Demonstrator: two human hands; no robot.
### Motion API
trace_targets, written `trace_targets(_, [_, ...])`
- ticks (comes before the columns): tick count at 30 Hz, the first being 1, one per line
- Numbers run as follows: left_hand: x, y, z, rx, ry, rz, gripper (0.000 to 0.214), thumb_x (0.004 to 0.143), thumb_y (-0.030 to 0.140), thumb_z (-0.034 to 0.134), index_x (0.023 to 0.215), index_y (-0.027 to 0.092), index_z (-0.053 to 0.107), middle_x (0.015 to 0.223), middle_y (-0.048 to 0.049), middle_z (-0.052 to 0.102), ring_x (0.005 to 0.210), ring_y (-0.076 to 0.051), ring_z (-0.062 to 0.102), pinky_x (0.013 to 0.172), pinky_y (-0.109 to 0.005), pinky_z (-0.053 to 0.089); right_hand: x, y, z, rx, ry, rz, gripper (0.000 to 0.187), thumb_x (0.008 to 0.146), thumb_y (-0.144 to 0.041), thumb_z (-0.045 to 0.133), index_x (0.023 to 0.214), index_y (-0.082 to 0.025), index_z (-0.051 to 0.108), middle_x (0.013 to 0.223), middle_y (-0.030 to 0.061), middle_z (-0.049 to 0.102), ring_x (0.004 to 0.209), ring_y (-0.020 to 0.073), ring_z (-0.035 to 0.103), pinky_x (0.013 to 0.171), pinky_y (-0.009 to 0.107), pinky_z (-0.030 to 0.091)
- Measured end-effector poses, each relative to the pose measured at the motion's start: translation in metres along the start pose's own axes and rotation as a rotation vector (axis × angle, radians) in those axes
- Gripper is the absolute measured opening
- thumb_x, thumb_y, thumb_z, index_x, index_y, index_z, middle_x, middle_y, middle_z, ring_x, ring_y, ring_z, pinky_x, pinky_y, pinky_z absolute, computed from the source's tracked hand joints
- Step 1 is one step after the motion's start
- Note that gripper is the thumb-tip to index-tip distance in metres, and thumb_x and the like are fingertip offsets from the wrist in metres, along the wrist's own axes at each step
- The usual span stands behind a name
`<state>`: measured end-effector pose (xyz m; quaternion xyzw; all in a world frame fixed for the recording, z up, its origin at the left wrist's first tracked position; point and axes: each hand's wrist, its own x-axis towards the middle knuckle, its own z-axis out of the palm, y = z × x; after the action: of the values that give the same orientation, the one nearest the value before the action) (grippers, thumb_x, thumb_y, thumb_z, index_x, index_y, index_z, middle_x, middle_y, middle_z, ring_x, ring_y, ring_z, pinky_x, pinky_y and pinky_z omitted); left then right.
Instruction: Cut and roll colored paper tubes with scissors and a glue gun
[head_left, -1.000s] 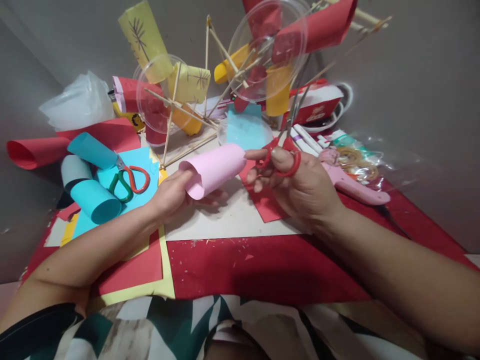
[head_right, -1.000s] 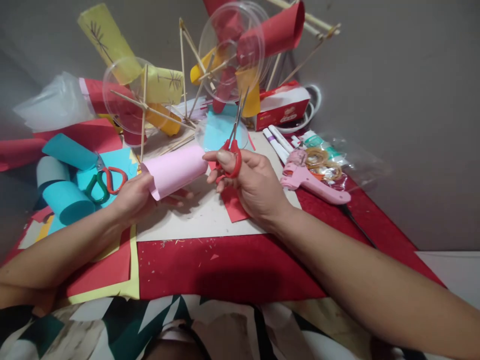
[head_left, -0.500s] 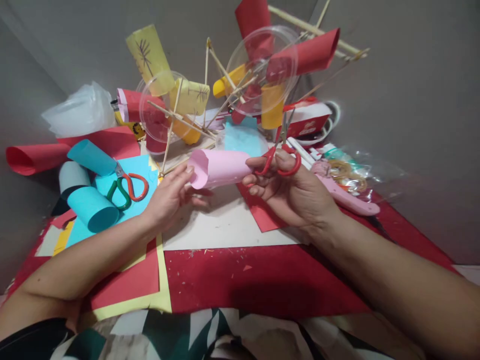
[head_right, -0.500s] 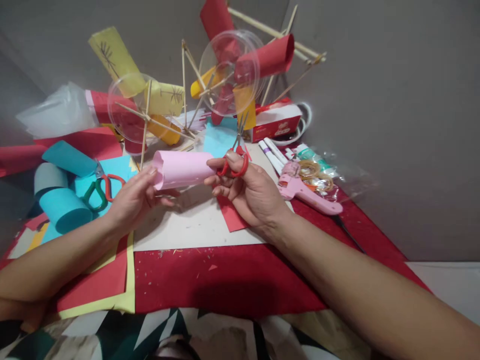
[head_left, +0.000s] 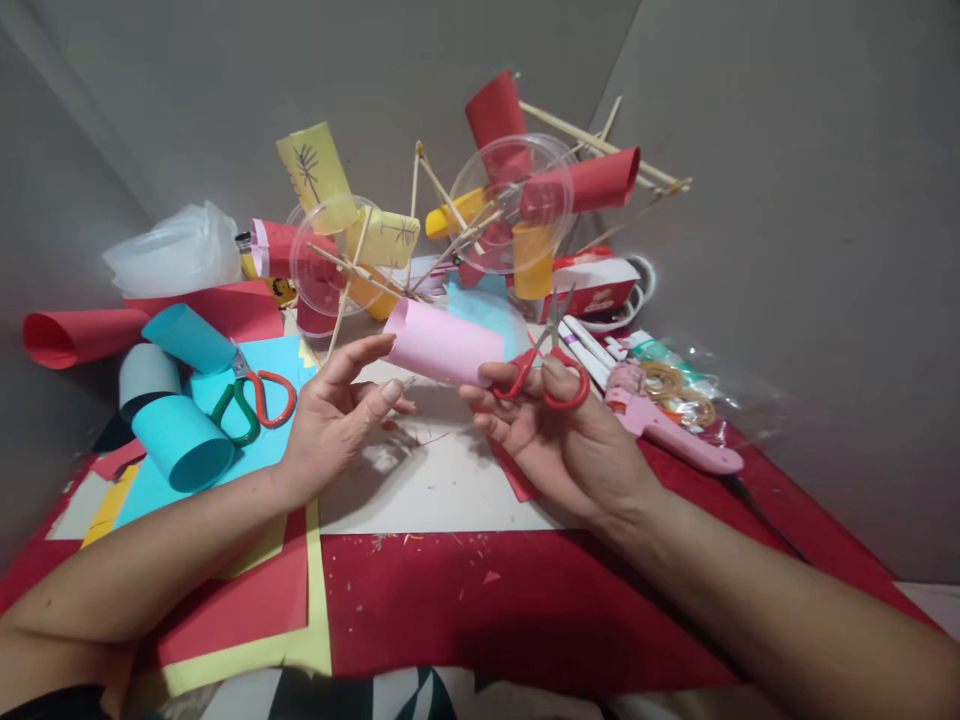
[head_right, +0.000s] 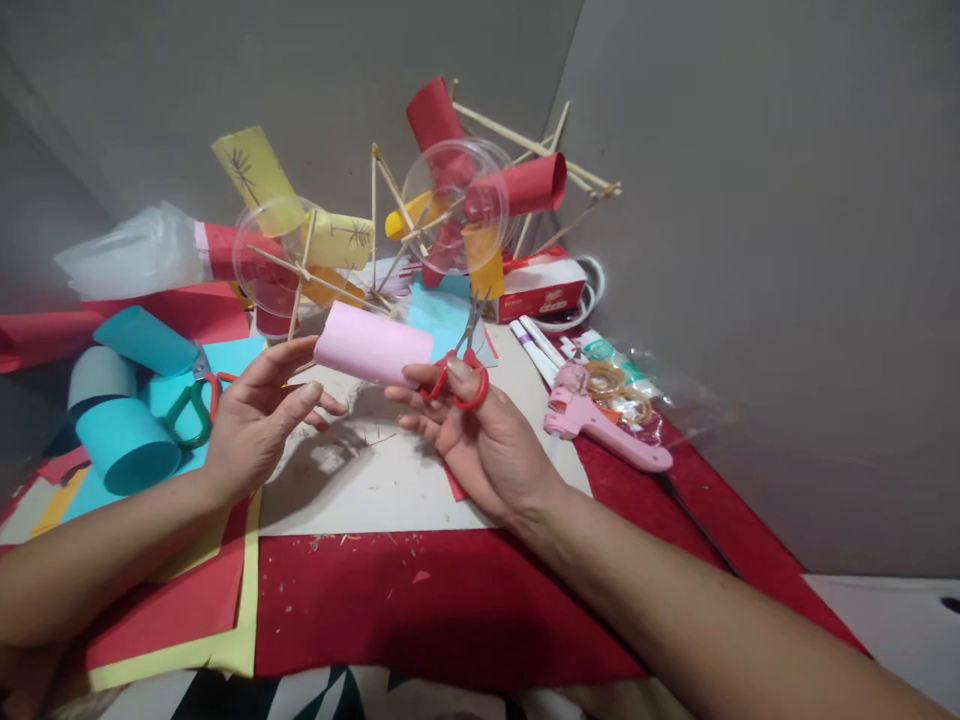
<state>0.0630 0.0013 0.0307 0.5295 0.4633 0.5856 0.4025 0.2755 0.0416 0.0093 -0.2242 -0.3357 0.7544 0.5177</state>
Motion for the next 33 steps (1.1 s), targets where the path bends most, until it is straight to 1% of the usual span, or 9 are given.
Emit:
trace_targets(2, [0.003, 0.001, -0.002, -0.02, 0.026, 0.023, 0.036, 0.082, 0.034, 0.085, 0.114, 0.023, 0.073, 0.106, -0.0035, 0.077, 0.069, -0.014, 0.076, 0.055, -0.02, 0.06, -0.002, 0.001, 0.002, -0.006, -0.044, 0.01, 0.028, 0.073, -0.049, 0.091, 0.077, -0.024, 0.079, 0.093, 0.0007, 0.081, 0.091, 0.018, 0.079, 0.07, 0.022, 0.064])
trace_targets(5, [0.007, 0.001, -0.006, -0.054, 0.034, 0.05, 0.021, 0.084, 0.033, 0.084, 0.099, 0.02, 0.076, 0.071, 0.0026, 0.072, 0.061, -0.011, 0.07, 0.055, -0.019, 0.058, -0.006, 0.001, 0.004, -0.05, -0.11, 0.033, 0.029, 0.074, -0.053, 0.089, 0.083, -0.026, 0.081, 0.092, 0.0018, 0.082, 0.089, 0.0183, 0.079, 0.067, 0.022, 0.063])
trace_targets(9, [0.011, 0.002, -0.013, -0.051, 0.014, 0.057, 0.015, 0.085, 0.033, 0.082, 0.089, 0.02, 0.079, 0.063, 0.0034, 0.069, 0.055, -0.008, 0.063, 0.056, -0.019, 0.055, -0.01, -0.003, 0.002, -0.247, -0.138, 0.072, 0.041, 0.078, -0.06, 0.083, 0.093, -0.022, 0.083, 0.076, 0.0069, 0.079, 0.061, 0.0153, 0.072, 0.053, 0.023, 0.057])
trace_targets(14, [0.016, 0.009, -0.021, -0.049, -0.022, 0.025, 0.014, 0.086, 0.032, 0.08, 0.079, 0.02, 0.077, 0.063, 0.0041, 0.065, 0.055, -0.007, 0.058, 0.056, -0.019, 0.05, -0.008, -0.014, -0.001, -0.396, 0.062, -0.293, 0.036, 0.08, -0.058, 0.082, 0.086, -0.023, 0.083, 0.073, 0.0043, 0.076, 0.054, 0.012, 0.065, 0.05, 0.023, 0.051])
trace_targets(18, [0.019, 0.019, -0.022, -0.03, -0.225, -0.118, 0.018, 0.084, 0.028, 0.078, 0.069, 0.017, 0.075, 0.059, 0.0035, 0.061, 0.052, -0.006, 0.053, 0.053, -0.016, 0.045, -0.004, -0.02, -0.003, -0.412, 0.089, -0.429, 0.032, 0.083, -0.057, 0.079, 0.086, -0.025, 0.081, 0.089, 0.0046, 0.079, 0.054, 0.0098, 0.063, 0.048, 0.024, 0.05])
trace_targets(21, [0.018, 0.024, -0.019, 0.029, -0.405, -0.265, 0.017, 0.081, 0.026, 0.077, 0.068, 0.015, 0.075, 0.057, 0.002, 0.061, 0.052, -0.006, 0.052, 0.05, -0.016, 0.042, -0.007, -0.019, -0.002, -0.51, -0.008, -0.294, 0.037, 0.082, -0.06, 0.08, 0.094, -0.025, 0.08, 0.086, 0.0048, 0.077, 0.054, 0.0113, 0.061, 0.045, 0.025, 0.049])
trace_targets(25, [0.012, 0.025, -0.011, 0.068, -0.516, -0.356, 0.013, 0.079, 0.025, 0.08, 0.076, 0.013, 0.075, 0.062, 0.001, 0.064, 0.055, -0.006, 0.052, 0.052, -0.016, 0.042, -0.014, -0.014, 0.004, -0.595, -0.23, -0.01, 0.042, 0.078, -0.055, 0.085, 0.1, -0.019, 0.079, 0.065, 0.0008, 0.069, 0.05, 0.0111, 0.059, 0.045, 0.023, 0.047])
trace_targets(29, [0.006, 0.02, -0.007, 0.086, -0.503, -0.342, 0.017, 0.077, 0.026, 0.083, 0.082, 0.013, 0.074, 0.061, 0.0018, 0.062, 0.053, -0.007, 0.05, 0.049, -0.016, 0.039, -0.016, -0.007, 0.008, -0.588, -0.297, 0.143, 0.045, 0.073, -0.052, 0.09, 0.099, -0.016, 0.079, 0.064, 0.001, 0.071, 0.054, 0.012, 0.065, 0.052, 0.023, 0.053])
trace_targets(33, [0.008, 0.016, -0.008, 0.048, -0.322, -0.199, 0.032, 0.077, 0.031, 0.085, 0.105, 0.017, 0.075, 0.073, -0.0022, 0.07, 0.057, -0.012, 0.06, 0.053, -0.021, 0.049, -0.012, -0.004, 0.004, -0.542, -0.188, 0.062, 0.044, 0.072, -0.055, 0.089, 0.093, -0.018, 0.08, 0.063, 0.0022, 0.073, 0.056, 0.0137, 0.068, 0.056, 0.024, 0.055])
